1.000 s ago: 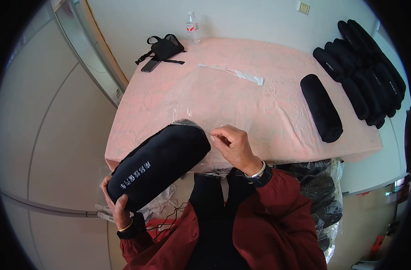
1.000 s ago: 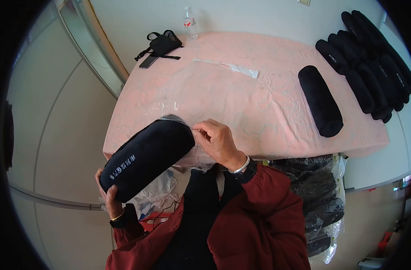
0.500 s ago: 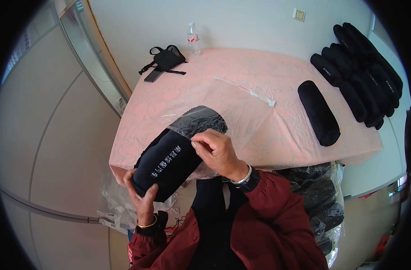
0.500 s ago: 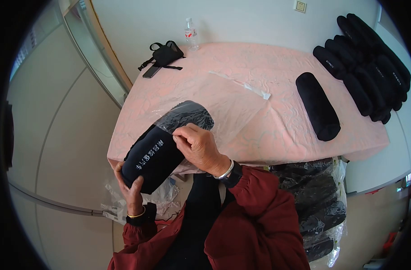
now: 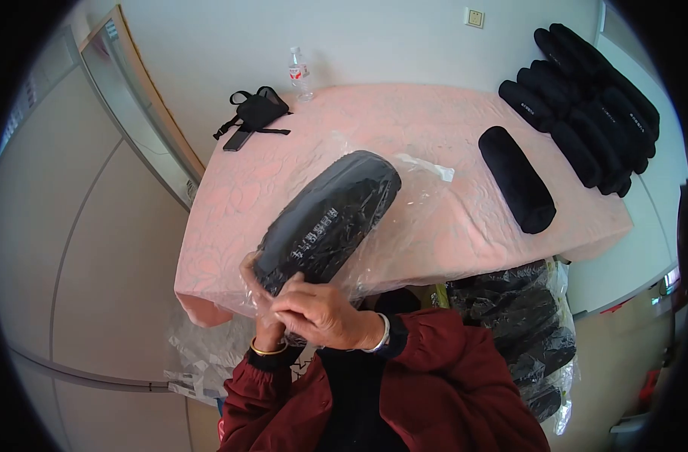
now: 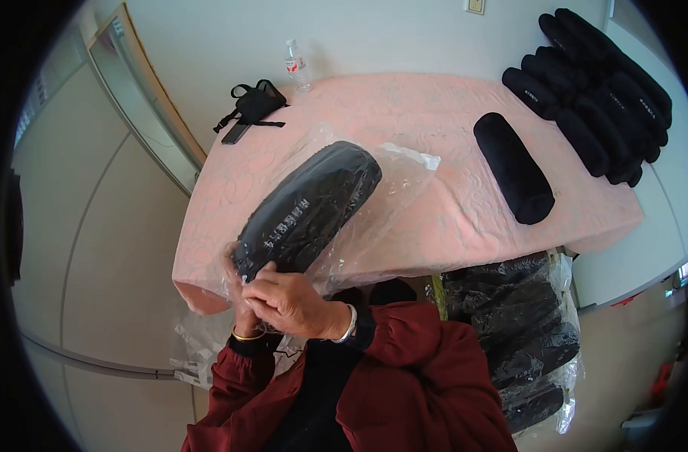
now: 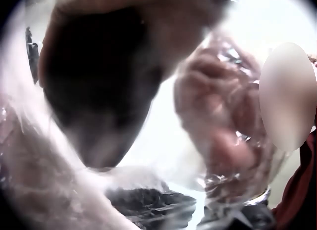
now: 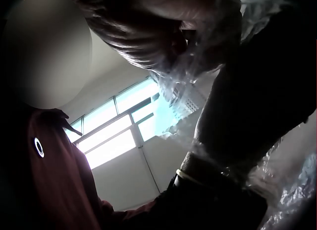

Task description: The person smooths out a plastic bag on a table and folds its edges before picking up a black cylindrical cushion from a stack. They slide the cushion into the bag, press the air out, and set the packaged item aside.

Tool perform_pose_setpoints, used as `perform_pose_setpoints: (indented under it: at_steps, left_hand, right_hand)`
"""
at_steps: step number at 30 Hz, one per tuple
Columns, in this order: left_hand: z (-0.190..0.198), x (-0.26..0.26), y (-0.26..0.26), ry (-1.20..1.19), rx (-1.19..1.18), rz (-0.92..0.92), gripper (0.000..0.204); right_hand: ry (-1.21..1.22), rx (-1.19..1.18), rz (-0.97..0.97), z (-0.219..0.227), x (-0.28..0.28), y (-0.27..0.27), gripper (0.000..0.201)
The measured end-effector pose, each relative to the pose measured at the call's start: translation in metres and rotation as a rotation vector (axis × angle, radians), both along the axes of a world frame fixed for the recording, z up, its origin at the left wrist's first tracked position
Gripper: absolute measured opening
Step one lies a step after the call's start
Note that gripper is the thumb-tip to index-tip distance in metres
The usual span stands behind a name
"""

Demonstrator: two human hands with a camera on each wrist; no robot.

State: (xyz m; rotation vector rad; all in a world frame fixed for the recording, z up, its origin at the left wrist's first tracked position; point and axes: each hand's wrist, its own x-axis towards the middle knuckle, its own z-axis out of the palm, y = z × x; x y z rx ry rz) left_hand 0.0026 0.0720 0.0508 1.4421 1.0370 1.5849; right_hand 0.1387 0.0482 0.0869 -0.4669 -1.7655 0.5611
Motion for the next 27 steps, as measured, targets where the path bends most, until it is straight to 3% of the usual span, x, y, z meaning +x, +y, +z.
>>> perform_pose_setpoints:
  at_steps: [2, 6, 10, 16, 18, 20, 22, 27]
  left_hand:
    - [0.003, 0.011, 0.0, 0.232, -0.057, 0.015, 0.069]
    - [-0.015, 0.01, 0.009, 0.317, -0.023, 0.007, 0.067]
    - [-0.005, 0.007, 0.011, 0.189, -0.054, -0.104, 0.068]
    - [-0.011, -0.005, 0.03, 0.215, -0.089, -0.268, 0.074]
    - [-0.017, -0.012, 0.031, 0.291, -0.071, -0.283, 0.078]
    - [-0.011, -0.006, 0.028, 0.268, -0.066, -0.291, 0.078]
    - [-0.002, 0.004, 0.027, 0.236, -0.045, -0.311, 0.076]
    - [-0.001, 0.019, 0.035, 0.181, -0.083, -0.368, 0.079]
  right_hand:
    - [-0.022, -0.004, 0.012, -0.006, -0.004, -0.007, 0.017]
    - [-0.031, -0.021, 0.028, -0.009, -0.005, -0.011, 0.018]
    - [-0.008, -0.031, 0.051, -0.002, -0.01, -0.011, 0.018]
    - [-0.08, -0.104, 0.139, 0.006, 0.011, -0.003, 0.017]
    - [-0.122, -0.061, -0.021, 0.026, 0.044, 0.001, 0.021]
    - [-0.161, 0.167, -0.314, 0.034, 0.082, 0.024, 0.029]
    - [-0.335, 0.128, -0.464, 0.042, 0.121, 0.041, 0.036]
    - [-0.595, 0.132, -0.608, 0.01, 0.153, 0.067, 0.051]
